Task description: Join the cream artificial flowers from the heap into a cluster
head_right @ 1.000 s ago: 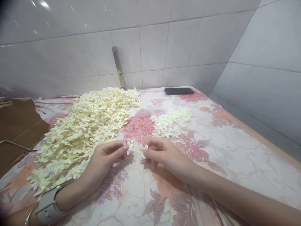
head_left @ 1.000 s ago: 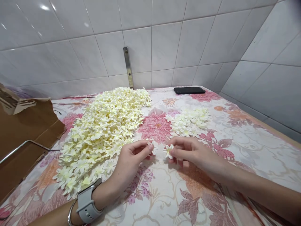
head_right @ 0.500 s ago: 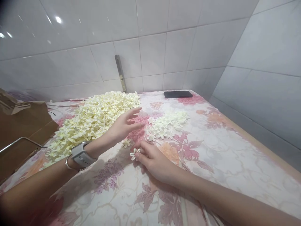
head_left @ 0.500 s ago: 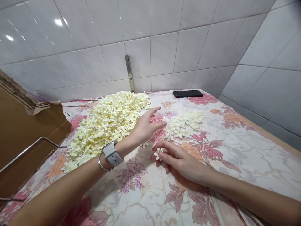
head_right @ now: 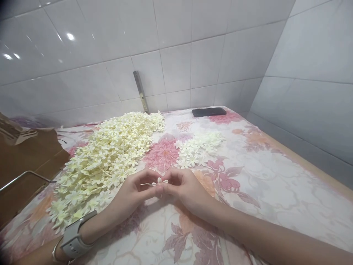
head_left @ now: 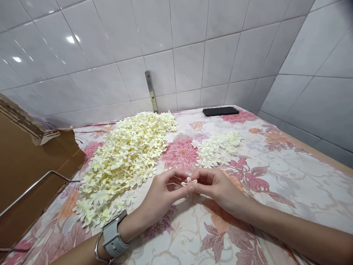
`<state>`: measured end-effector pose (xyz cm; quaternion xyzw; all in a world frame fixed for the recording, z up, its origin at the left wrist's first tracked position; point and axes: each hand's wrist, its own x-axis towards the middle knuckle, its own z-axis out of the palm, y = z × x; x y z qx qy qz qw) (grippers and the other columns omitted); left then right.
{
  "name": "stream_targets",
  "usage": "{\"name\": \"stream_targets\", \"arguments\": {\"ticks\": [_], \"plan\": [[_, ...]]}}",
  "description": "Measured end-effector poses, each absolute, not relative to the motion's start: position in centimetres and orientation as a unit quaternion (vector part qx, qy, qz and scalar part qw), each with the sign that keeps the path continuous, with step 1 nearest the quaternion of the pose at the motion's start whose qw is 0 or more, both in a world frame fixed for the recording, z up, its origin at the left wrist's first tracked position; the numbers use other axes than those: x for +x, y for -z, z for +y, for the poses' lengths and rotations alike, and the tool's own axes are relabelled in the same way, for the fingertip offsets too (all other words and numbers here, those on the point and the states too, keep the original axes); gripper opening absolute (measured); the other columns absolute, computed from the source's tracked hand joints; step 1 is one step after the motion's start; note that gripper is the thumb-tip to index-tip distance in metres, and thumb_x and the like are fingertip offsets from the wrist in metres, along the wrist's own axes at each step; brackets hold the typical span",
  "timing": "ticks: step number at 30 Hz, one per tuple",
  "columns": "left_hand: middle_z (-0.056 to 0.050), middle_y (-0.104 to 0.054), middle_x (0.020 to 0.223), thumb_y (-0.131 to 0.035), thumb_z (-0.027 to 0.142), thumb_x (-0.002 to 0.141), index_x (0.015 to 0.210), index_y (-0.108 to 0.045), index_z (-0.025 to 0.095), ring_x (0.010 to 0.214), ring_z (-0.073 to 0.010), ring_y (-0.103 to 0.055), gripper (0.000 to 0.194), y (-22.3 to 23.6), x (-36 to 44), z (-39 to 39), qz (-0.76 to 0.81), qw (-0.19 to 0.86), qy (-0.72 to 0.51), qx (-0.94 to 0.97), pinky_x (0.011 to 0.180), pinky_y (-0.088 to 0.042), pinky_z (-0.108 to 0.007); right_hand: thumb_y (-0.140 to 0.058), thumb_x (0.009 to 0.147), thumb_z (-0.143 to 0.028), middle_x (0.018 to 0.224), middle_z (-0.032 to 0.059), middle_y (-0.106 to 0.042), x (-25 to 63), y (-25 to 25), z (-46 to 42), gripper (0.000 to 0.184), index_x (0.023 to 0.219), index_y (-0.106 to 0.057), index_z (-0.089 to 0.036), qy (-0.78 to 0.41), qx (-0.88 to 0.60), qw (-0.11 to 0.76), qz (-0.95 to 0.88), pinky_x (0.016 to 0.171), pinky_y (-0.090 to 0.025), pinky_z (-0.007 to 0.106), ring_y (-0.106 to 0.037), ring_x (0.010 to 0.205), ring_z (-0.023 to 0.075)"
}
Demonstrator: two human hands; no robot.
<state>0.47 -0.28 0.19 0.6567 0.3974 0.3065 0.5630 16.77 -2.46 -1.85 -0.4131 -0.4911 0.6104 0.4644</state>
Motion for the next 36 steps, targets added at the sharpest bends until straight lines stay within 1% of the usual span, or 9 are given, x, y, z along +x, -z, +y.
{"name": "stream_targets", "arguments": {"ticks": [2,7,12,17,22,26,29,31,36], "plan": [[-0.001,-0.068,0.081,-0.071,0.025,0.073,0.083,-0.066,0.017,0.076,-0.0156,-0.064,0.014,0.0,0.4,-0.3,0.399,0.562,-0.329,0.646,0.068,-0.050,-0.023,-0.073,0.068,-0.031,0.063,-0.0026,-0.058,16.8,1.8,-2.5,0.019,0.071,-0.060,-0.017,-0.599,-0.427,0.467,-0.492,0.056,-0.040,0.024,-0.053,0.059,0.0113],[-0.001,-0.068,0.072,-0.069,0.020,0.074,0.072,-0.068,0.016,0.069,-0.0140,-0.063,0.005,0.0,0.1,-0.3,0.420,0.534,-0.359,0.640,0.063,-0.049,-0.021,-0.075,0.065,-0.034,0.072,-0.0022,-0.056,17.1,1.5,-2.4,0.030,0.083,-0.058,-0.019,-0.560,-0.453,0.487,-0.494,0.061,-0.041,0.025,-0.054,0.068,0.0134],[0.000,-0.068,0.079,-0.067,0.021,0.076,0.075,-0.069,0.019,0.075,-0.0145,-0.062,0.004,0.1,-0.1,-0.3,0.406,0.518,-0.390,0.645,0.067,-0.049,-0.021,-0.060,0.080,-0.046,0.071,-0.0008,-0.057,17.5,1.2,-2.1,0.028,0.076,-0.063,-0.018,-0.590,-0.423,0.445,-0.524,0.068,-0.043,0.027,-0.055,0.070,0.0135],[0.001,-0.063,0.078,-0.069,0.025,0.074,0.080,-0.066,0.019,0.073,-0.0139,-0.059,0.009,-0.1,0.1,-0.4,0.430,0.528,-0.381,0.625,0.064,-0.048,-0.021,-0.067,0.076,-0.039,0.073,-0.0011,-0.060,17.4,1.4,-2.3,0.021,0.077,-0.062,-0.019,-0.614,-0.381,0.425,-0.545,0.063,-0.043,0.025,-0.056,0.069,0.0135],[0.004,-0.055,0.062,-0.068,0.028,0.075,0.067,-0.059,0.017,0.057,-0.0107,-0.052,0.016,-0.3,0.2,-0.6,0.450,0.534,-0.349,0.625,0.053,-0.043,-0.020,-0.060,0.082,-0.032,0.073,0.0004,-0.060,17.2,1.4,-2.7,0.015,0.074,-0.062,-0.019,-0.531,-0.440,0.431,-0.582,0.065,-0.041,0.027,-0.055,0.071,0.0154],[0.000,-0.062,0.069,-0.060,0.030,0.081,0.072,-0.066,0.017,0.068,-0.0134,-0.058,0.017,-0.5,0.2,-0.8,0.420,0.559,-0.335,0.632,0.064,-0.047,-0.022,-0.052,0.086,-0.031,0.069,0.0013,-0.058,17.0,1.2,-3.0,0.019,0.072,-0.058,-0.019,-0.449,-0.488,0.406,-0.628,0.060,-0.039,0.028,-0.052,0.067,0.0159],[-0.001,-0.067,0.079,-0.066,0.028,0.077,0.081,-0.068,0.018,0.077,-0.0160,-0.062,0.010,-0.5,0.2,-0.9,0.394,0.590,-0.323,0.626,0.071,-0.048,-0.024,-0.046,0.088,-0.031,0.063,-0.0004,-0.053,16.9,1.3,-3.2,0.021,0.070,-0.050,-0.020,-0.388,-0.506,0.399,-0.659,0.054,-0.036,0.027,-0.048,0.059,0.0145],[-0.001,-0.068,0.080,-0.069,0.025,0.074,0.080,-0.068,0.018,0.077,-0.0161,-0.062,0.009,-0.4,0.2,-1.0,0.398,0.596,-0.317,0.621,0.072,-0.048,-0.024,-0.042,0.089,-0.029,0.062,-0.0011,-0.050,16.9,1.3,-3.3,0.021,0.070,-0.047,-0.021,-0.361,-0.505,0.400,-0.674,0.053,-0.034,0.027,-0.046,0.056,0.0140],[-0.001,-0.065,0.072,-0.063,0.027,0.078,0.074,-0.069,0.016,0.069,-0.0137,-0.059,0.013,-0.4,0.3,-0.9,0.424,0.600,-0.320,0.598,0.066,-0.047,-0.022,-0.039,0.091,-0.032,0.063,-0.0002,-0.050,16.9,1.4,-3.6,0.026,0.068,-0.044,-0.021,-0.337,-0.505,0.385,-0.695,0.055,-0.036,0.027,-0.047,0.058,0.0145]]}}
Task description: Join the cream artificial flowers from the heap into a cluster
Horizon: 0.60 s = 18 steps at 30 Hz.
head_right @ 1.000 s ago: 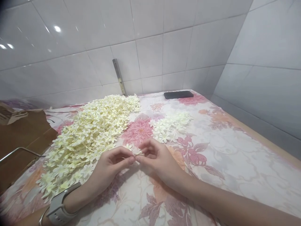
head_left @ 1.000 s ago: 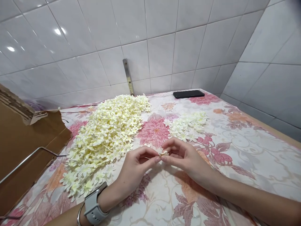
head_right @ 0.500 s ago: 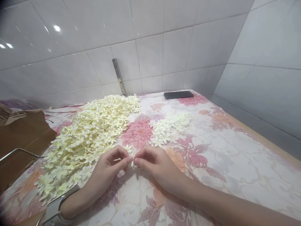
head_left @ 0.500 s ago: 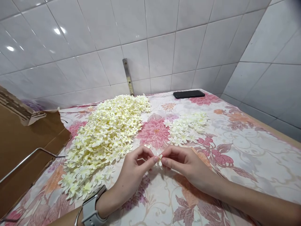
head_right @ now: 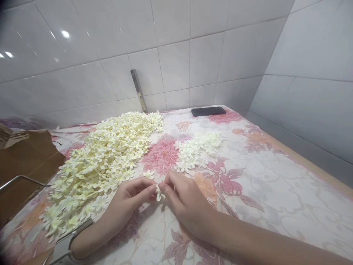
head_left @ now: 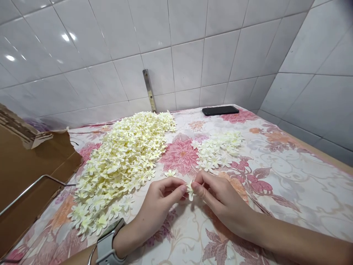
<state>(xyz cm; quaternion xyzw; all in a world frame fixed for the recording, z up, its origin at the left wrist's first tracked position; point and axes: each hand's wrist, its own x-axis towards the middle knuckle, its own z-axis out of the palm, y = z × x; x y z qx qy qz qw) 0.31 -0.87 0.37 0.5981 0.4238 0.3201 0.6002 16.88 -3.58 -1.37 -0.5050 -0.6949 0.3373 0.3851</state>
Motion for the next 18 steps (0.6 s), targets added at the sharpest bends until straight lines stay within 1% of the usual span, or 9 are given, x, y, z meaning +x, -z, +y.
{"name": "stream_targets", "arguments": {"ticks": [4,9,12,18], "plan": [[0.001,-0.062,0.065,-0.066,0.027,0.075,0.069,-0.067,0.016,0.063,-0.0117,-0.056,0.013,-0.59,0.31,-0.73,0.424,0.618,-0.329,0.575,0.062,-0.046,-0.020,-0.049,0.087,-0.037,0.064,0.0002,-0.051,16.84,1.47,-3.59,0.026,0.067,-0.045,-0.021,-0.335,-0.507,0.364,-0.706,0.051,-0.034,0.026,-0.046,0.058,0.0144],[-0.001,-0.066,0.070,-0.068,0.028,0.074,0.071,-0.070,0.016,0.067,-0.0138,-0.059,0.012,-0.56,0.37,-0.73,0.426,0.618,-0.326,0.575,0.065,-0.048,-0.022,-0.045,0.090,-0.030,0.061,-0.0004,-0.050,17.04,1.68,-3.52,0.029,0.063,-0.046,-0.020,-0.299,-0.487,0.375,-0.730,0.053,-0.034,0.026,-0.046,0.056,0.0136],[-0.003,-0.068,0.074,-0.070,0.027,0.072,0.076,-0.071,0.016,0.070,-0.0150,-0.061,0.012,-0.36,0.38,-0.68,0.430,0.618,-0.327,0.571,0.066,-0.049,-0.024,-0.045,0.090,-0.024,0.061,-0.0006,-0.051,17.24,1.68,-3.44,0.025,0.066,-0.050,-0.020,-0.298,-0.486,0.371,-0.733,0.054,-0.035,0.026,-0.047,0.057,0.0135],[-0.002,-0.069,0.073,-0.069,0.026,0.073,0.078,-0.070,0.016,0.070,-0.0142,-0.062,0.012,-0.25,0.34,-0.60,0.444,0.609,-0.333,0.566,0.066,-0.049,-0.022,-0.042,0.092,-0.023,0.067,0.0009,-0.056,17.25,1.46,-3.19,0.023,0.074,-0.056,-0.019,-0.312,-0.480,0.357,-0.738,0.059,-0.037,0.027,-0.051,0.063,0.0144]]}}
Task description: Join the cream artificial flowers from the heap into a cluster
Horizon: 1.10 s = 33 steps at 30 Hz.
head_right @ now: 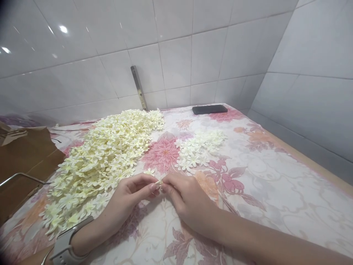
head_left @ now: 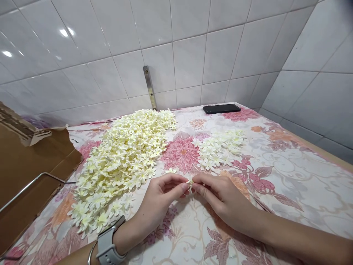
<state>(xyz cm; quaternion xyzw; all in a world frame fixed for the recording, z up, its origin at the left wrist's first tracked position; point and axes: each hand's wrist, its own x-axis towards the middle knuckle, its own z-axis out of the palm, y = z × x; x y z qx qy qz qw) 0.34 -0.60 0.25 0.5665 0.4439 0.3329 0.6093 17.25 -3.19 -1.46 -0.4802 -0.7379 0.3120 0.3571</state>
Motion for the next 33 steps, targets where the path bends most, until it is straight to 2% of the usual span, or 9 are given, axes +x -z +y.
{"name": "stream_targets", "arguments": {"ticks": [7,9,12,13,16,19,22,27,33], "plan": [[-0.003,-0.072,0.077,-0.066,0.027,0.076,0.080,-0.072,0.017,0.073,-0.0176,-0.064,0.013,0.0,0.2,-0.9,0.446,0.579,-0.330,0.598,0.067,-0.050,-0.025,-0.048,0.088,-0.027,0.064,0.0002,-0.056,17.0,1.4,-3.6,0.020,0.070,-0.056,-0.020,-0.326,-0.497,0.364,-0.717,0.054,-0.036,0.027,-0.049,0.057,0.0138],[-0.003,-0.072,0.076,-0.064,0.028,0.077,0.076,-0.073,0.017,0.073,-0.0174,-0.064,0.014,0.0,0.2,-0.9,0.442,0.578,-0.330,0.602,0.067,-0.050,-0.025,-0.053,0.085,-0.032,0.071,0.0004,-0.057,17.1,1.3,-3.6,0.013,0.079,-0.056,-0.021,-0.341,-0.519,0.380,-0.686,0.054,-0.037,0.026,-0.050,0.058,0.0137],[-0.001,-0.070,0.067,-0.068,0.024,0.072,0.070,-0.073,0.018,0.063,-0.0146,-0.061,0.008,-0.2,0.2,-0.9,0.444,0.589,-0.337,0.584,0.060,-0.048,-0.023,-0.060,0.081,-0.037,0.086,0.0020,-0.060,17.3,1.1,-3.4,0.022,0.096,-0.057,-0.022,-0.420,-0.506,0.377,-0.652,0.058,-0.040,0.026,-0.053,0.069,0.0154],[0.000,-0.068,0.064,-0.069,0.023,0.071,0.068,-0.072,0.018,0.060,-0.0135,-0.059,0.007,-0.3,0.3,-0.8,0.445,0.594,-0.336,0.580,0.058,-0.047,-0.021,-0.061,0.081,-0.037,0.086,0.0020,-0.060,17.3,1.0,-3.3,0.021,0.095,-0.059,-0.022,-0.451,-0.483,0.367,-0.655,0.060,-0.040,0.026,-0.053,0.072,0.0160],[0.001,-0.066,0.060,-0.069,0.021,0.069,0.063,-0.071,0.018,0.056,-0.0115,-0.057,0.007,-0.5,0.3,-0.7,0.448,0.611,-0.324,0.566,0.052,-0.043,-0.019,-0.061,0.081,-0.037,0.069,-0.0001,-0.057,17.4,1.0,-2.8,0.021,0.071,-0.060,-0.019,-0.518,-0.446,0.370,-0.629,0.059,-0.037,0.026,-0.052,0.068,0.0151],[0.002,-0.065,0.058,-0.071,0.020,0.067,0.061,-0.070,0.017,0.056,-0.0106,-0.056,0.006,-0.6,0.3,-0.6,0.454,0.624,-0.313,0.554,0.053,-0.042,-0.019,-0.071,0.070,-0.039,0.059,-0.0026,-0.053,17.5,1.1,-2.5,0.028,0.062,-0.054,-0.018,-0.589,-0.444,0.401,-0.544,0.054,-0.036,0.025,-0.050,0.058,0.0131],[0.002,-0.065,0.059,-0.073,0.021,0.066,0.062,-0.069,0.017,0.058,-0.0111,-0.057,0.007,-0.5,0.3,-0.6,0.456,0.624,-0.318,0.549,0.056,-0.044,-0.019,-0.077,0.064,-0.038,0.057,-0.0029,-0.054,17.6,1.0,-2.2,0.029,0.061,-0.057,-0.017,-0.629,-0.420,0.400,-0.518,0.054,-0.037,0.024,-0.050,0.056,0.0117],[0.002,-0.066,0.067,-0.072,0.025,0.069,0.069,-0.067,0.018,0.063,-0.0111,-0.060,0.010,-0.3,0.2,-0.4,0.457,0.600,-0.363,0.547,0.061,-0.047,-0.020,-0.069,0.072,-0.041,0.064,0.0004,-0.059,17.8,0.9,-2.0,0.023,0.069,-0.071,-0.017,-0.630,-0.411,0.414,-0.512,0.059,-0.039,0.025,-0.049,0.060,0.0118],[0.002,-0.066,0.069,-0.074,0.024,0.068,0.076,-0.068,0.018,0.063,-0.0104,-0.059,0.012,-0.1,0.3,-0.3,0.457,0.622,-0.352,0.529,0.060,-0.048,-0.019,-0.071,0.071,-0.036,0.071,0.0019,-0.061,17.8,1.1,-2.1,0.020,0.067,-0.070,-0.017,-0.618,-0.429,0.428,-0.501,0.064,-0.040,0.026,-0.053,0.070,0.0152]]}}
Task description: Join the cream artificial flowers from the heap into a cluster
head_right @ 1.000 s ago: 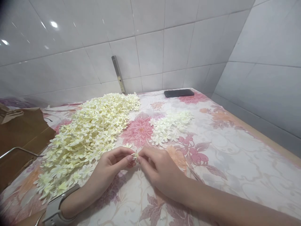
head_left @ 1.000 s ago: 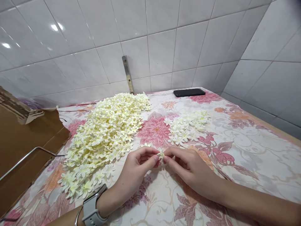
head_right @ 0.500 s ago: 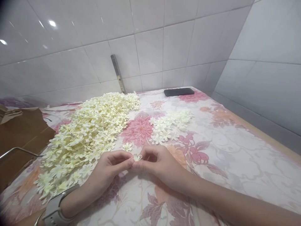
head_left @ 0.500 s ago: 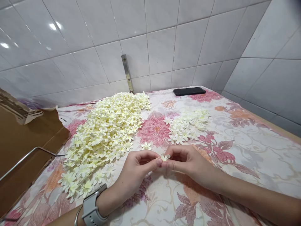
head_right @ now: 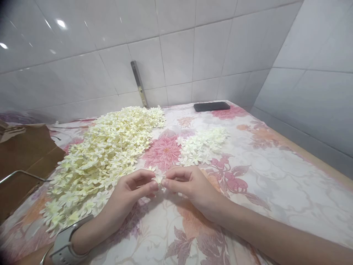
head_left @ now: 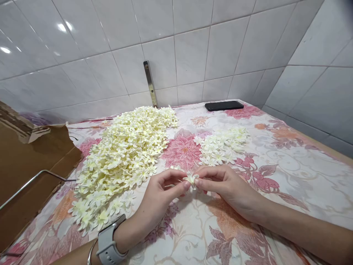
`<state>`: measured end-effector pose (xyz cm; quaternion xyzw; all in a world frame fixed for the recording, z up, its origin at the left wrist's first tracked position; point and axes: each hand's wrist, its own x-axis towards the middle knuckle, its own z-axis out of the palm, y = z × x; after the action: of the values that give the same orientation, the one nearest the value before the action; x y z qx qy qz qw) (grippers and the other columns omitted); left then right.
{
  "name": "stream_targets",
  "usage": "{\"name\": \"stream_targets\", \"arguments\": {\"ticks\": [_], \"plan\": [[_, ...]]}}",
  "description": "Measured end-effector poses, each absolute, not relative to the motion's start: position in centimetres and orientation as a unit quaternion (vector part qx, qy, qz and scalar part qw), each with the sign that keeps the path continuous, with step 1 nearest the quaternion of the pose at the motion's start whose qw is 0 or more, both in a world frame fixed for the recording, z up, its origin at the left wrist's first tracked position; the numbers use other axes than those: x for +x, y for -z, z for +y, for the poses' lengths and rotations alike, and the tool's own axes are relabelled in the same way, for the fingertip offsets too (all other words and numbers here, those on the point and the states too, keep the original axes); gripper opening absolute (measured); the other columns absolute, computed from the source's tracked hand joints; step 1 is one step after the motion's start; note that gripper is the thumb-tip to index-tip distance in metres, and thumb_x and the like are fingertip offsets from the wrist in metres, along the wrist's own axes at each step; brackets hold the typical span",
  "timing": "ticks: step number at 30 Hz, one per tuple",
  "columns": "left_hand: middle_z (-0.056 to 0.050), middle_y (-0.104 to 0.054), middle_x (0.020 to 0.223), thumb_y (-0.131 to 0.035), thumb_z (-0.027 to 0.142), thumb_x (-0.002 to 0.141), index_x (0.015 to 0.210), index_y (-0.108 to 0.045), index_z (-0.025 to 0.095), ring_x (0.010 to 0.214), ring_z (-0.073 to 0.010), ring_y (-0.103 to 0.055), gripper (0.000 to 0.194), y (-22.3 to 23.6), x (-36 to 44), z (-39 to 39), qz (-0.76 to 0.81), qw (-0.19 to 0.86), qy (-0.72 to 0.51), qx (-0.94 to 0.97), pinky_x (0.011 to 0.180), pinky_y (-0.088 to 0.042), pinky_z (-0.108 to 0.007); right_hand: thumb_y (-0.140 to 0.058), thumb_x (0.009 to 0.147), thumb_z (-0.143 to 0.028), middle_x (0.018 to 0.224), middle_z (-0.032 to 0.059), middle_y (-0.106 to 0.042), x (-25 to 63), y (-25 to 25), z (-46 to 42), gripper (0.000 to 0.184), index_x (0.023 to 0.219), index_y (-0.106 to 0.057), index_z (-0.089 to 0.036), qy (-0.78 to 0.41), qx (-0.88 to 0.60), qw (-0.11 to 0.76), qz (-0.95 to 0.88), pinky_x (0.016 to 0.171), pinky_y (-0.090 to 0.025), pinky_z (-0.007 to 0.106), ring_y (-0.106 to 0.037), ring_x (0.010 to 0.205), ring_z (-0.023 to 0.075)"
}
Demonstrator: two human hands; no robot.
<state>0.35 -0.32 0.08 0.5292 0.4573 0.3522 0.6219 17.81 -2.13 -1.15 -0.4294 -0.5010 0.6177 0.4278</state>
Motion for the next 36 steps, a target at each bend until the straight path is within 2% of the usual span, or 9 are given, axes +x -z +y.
{"name": "stream_targets", "arguments": {"ticks": [8,15,19,25,36], "plan": [[0.001,-0.065,0.076,-0.074,0.025,0.068,0.078,-0.066,0.018,0.067,-0.0116,-0.060,0.015,-0.06,0.32,-0.48,0.442,0.622,-0.348,0.544,0.060,-0.048,-0.020,-0.075,0.067,-0.032,0.062,-0.0023,-0.059,17.73,1.25,-1.97,0.019,0.062,-0.065,-0.017,-0.651,-0.410,0.438,-0.465,0.058,-0.039,0.022,-0.051,0.060,0.0102],[0.000,-0.064,0.082,-0.074,0.024,0.069,0.078,-0.067,0.020,0.073,-0.0124,-0.059,0.012,0.09,0.17,-0.70,0.417,0.593,-0.369,0.581,0.061,-0.049,-0.019,-0.082,0.059,-0.025,0.053,-0.0067,-0.051,17.66,1.37,-2.09,0.031,0.055,-0.052,-0.017,-0.644,-0.407,0.470,-0.445,0.048,-0.034,0.019,-0.045,0.050,0.0071],[0.001,-0.067,0.076,-0.073,0.023,0.070,0.076,-0.070,0.020,0.072,-0.0121,-0.061,0.008,0.09,0.20,-0.66,0.403,0.628,-0.347,0.568,0.065,-0.049,-0.020,-0.078,0.065,-0.029,0.060,-0.0047,-0.055,17.79,1.34,-2.16,0.024,0.060,-0.058,-0.017,-0.648,-0.386,0.447,-0.481,0.055,-0.037,0.020,-0.049,0.058,0.0084],[0.002,-0.067,0.066,-0.074,0.020,0.069,0.073,-0.073,0.018,0.060,-0.0077,-0.057,0.005,-0.31,0.32,-0.60,0.431,0.647,-0.366,0.512,0.058,-0.045,-0.016,-0.070,0.075,-0.039,0.072,-0.0008,-0.061,17.97,1.55,-2.05,0.022,0.073,-0.066,-0.018,-0.642,-0.383,0.429,-0.507,0.066,-0.041,0.025,-0.053,0.069,0.0122],[0.001,-0.068,0.066,-0.074,0.022,0.069,0.070,-0.073,0.017,0.063,-0.0080,-0.059,0.006,-0.02,0.30,-0.36,0.445,0.645,-0.388,0.486,0.060,-0.046,-0.015,-0.067,0.076,-0.030,0.067,-0.0038,-0.056,17.82,1.42,-2.36,0.014,0.070,-0.062,-0.019,-0.662,-0.397,0.448,-0.451,0.062,-0.039,0.022,-0.050,0.064,0.0101]]}}
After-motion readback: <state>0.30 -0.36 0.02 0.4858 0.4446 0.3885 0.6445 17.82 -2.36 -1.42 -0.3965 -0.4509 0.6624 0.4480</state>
